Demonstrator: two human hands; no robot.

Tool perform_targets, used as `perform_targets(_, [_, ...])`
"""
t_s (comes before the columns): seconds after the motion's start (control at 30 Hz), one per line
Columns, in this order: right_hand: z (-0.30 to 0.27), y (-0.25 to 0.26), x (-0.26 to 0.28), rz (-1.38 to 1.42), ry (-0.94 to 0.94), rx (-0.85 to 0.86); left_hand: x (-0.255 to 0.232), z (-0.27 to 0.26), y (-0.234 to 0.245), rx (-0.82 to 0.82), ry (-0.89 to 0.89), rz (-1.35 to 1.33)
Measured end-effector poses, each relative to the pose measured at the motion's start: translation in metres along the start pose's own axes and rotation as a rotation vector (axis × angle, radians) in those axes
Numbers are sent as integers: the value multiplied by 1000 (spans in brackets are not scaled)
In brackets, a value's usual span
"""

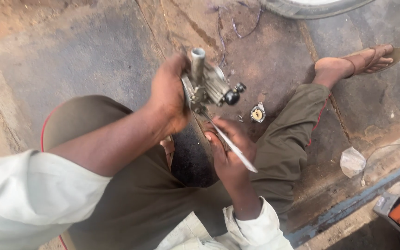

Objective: Repairing and adjusting a motorcycle carburetor using a screwdriver.

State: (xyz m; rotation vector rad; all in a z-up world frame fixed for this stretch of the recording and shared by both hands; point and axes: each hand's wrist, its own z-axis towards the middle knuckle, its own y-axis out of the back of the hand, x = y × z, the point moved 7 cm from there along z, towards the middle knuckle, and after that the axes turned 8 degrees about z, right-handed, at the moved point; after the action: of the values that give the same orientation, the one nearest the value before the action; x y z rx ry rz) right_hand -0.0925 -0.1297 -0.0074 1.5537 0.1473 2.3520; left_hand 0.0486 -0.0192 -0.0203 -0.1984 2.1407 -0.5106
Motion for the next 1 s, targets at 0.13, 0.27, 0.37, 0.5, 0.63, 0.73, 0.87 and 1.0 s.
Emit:
perform_targets(0.13, [-12, -4, -47, 264, -78, -266, 12, -8, -24, 145, 188, -112])
perform_targets(0.27, [-26, -3, -78, 452, -96, -471, 26, 4, -23, 148, 169, -165])
perform_targets(0.37, [-53, 3, -135, 737, -159, -490, 13, -9, -36, 260, 207, -79])
perform_targets(0.5, [-45, 25, -159, 1131, -457, -630, 10, -11, -26, 227, 184, -26])
perform_targets(0.63, [-66, 35, -183, 1323, -946, -753, -1, -10, -11, 252, 108, 26])
perform_targets(0.73, [-69, 40, -173, 1309, -998, -674, -17, -14, -11, 282, 94, -67])
perform_targets(0.87, [-45, 31, -96, 1114, -1003, -373, -24, -14, -12, 304, 67, -181])
perform_targets(1.0, [-59, 28, -42, 808, -876, -31, -34, -2, 4, 145, 3, -192])
